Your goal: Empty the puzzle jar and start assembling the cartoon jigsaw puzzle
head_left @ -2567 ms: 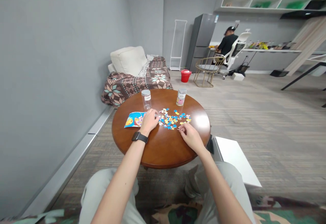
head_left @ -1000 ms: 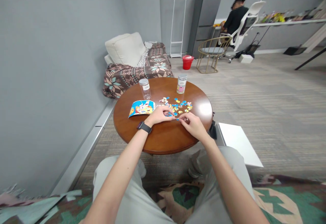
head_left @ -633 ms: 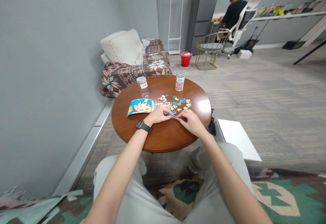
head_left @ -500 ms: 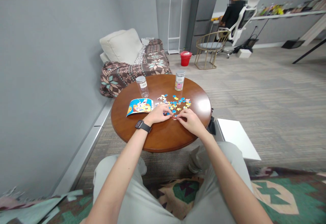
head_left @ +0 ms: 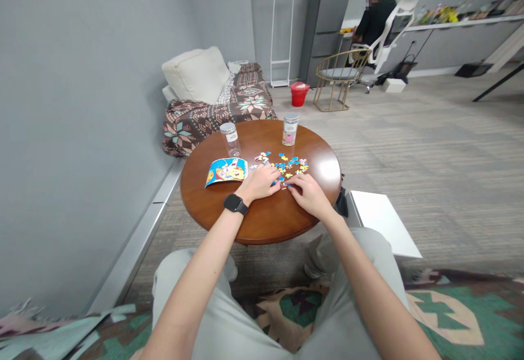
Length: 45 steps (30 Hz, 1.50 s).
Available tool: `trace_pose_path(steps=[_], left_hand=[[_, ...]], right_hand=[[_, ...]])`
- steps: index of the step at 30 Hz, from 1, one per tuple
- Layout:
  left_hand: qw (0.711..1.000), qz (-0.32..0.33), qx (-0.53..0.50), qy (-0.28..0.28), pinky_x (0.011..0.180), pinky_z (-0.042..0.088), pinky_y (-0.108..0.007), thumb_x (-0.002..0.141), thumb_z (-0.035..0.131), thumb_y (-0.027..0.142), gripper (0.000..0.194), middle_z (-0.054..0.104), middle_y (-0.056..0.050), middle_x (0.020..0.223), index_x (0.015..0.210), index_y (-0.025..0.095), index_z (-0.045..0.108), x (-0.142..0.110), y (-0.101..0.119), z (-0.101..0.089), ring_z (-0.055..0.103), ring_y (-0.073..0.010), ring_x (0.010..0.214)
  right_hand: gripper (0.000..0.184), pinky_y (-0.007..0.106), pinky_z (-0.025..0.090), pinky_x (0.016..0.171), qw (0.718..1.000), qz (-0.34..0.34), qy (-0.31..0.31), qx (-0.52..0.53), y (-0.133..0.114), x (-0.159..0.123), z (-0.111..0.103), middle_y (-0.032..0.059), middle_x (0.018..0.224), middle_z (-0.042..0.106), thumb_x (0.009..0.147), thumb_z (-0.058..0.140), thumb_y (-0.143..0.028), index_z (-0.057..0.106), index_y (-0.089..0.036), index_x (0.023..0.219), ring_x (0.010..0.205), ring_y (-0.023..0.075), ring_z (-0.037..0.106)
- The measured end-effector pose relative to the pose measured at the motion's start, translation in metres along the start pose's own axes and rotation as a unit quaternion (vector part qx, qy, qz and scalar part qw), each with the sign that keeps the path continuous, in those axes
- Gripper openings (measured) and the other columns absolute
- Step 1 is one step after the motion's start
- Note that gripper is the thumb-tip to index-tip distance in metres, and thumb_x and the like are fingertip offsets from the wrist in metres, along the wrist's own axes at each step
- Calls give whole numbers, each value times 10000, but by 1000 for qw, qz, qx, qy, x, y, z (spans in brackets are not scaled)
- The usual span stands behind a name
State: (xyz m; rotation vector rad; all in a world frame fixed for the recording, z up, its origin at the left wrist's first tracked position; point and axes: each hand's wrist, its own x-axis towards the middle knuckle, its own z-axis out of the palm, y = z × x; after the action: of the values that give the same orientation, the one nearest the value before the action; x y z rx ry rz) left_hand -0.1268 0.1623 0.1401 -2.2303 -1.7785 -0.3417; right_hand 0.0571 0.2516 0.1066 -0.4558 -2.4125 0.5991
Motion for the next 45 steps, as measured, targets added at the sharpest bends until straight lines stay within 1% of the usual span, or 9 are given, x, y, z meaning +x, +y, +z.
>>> trace_pose_path(steps=[7,20,25,31,36,39,41,43,45], left_hand=[[1000,-4,10,8,790,404,-348,927,436,223,202,637,-81,866,853,159,613,0,0,-2,548,-214,864],[1000,-6,23,0,772,387,-343,934,440,237,205,636,-77,855,835,162,603,0,2,-2,557,-215,869],[1000,-3,16,-6,772,389,-339,932,486,316,209,638,-76,859,844,162,596,0,3,-3,563,-218,882],[1000,-10,16,-22,775,400,-344,906,546,448,287,651,-78,924,870,167,588,-1,1,-1,567,-229,909],[1000,-15,4,-24,780,399,-340,896,567,455,291,655,-80,949,874,166,583,-1,1,-2,572,-226,912],[1000,-14,0,-24,781,398,-340,882,565,510,342,652,-77,936,855,169,577,-1,2,-3,569,-227,905],[1000,-14,-3,-24,781,396,-341,865,563,561,389,647,-77,920,837,173,572,-2,3,-4,565,-228,894],[1000,-16,-5,-24,781,392,-341,864,549,581,408,642,-76,903,827,175,569,-2,3,-4,561,-226,884],[1000,-18,-6,-24,775,390,-340,871,540,575,403,639,-74,893,827,175,569,-2,3,-5,559,-223,876]], right_hand=[[183,413,473,884,1000,1,14,-2,-4,1,-2,78,952,660,883,516,-186,690,-220,927,924,240,569],[181,417,486,868,1000,-4,19,-3,-2,0,-1,81,926,653,895,508,-204,689,-206,898,903,240,569],[200,431,494,882,999,3,42,-8,-2,1,0,92,936,631,882,512,-198,710,-200,910,907,240,572],[256,451,503,878,998,7,59,-36,0,0,1,109,976,617,878,501,-205,757,-211,887,946,253,566],[280,461,487,897,997,13,47,-56,0,-1,1,118,1100,607,878,494,-216,732,-211,1025,1046,276,540],[324,449,484,882,992,58,92,-67,0,-3,0,131,1118,592,828,487,-155,686,-180,1082,1044,281,535],[328,447,479,856,981,112,128,-91,0,-4,0,137,1059,591,776,484,-114,679,-163,1035,988,283,537],[306,451,470,840,972,148,139,-119,-1,-4,0,136,996,588,743,492,-104,680,-158,978,934,283,534],[270,451,461,830,968,160,133,-137,-2,-5,1,136,973,587,751,508,-132,682,-158,956,909,284,528]])
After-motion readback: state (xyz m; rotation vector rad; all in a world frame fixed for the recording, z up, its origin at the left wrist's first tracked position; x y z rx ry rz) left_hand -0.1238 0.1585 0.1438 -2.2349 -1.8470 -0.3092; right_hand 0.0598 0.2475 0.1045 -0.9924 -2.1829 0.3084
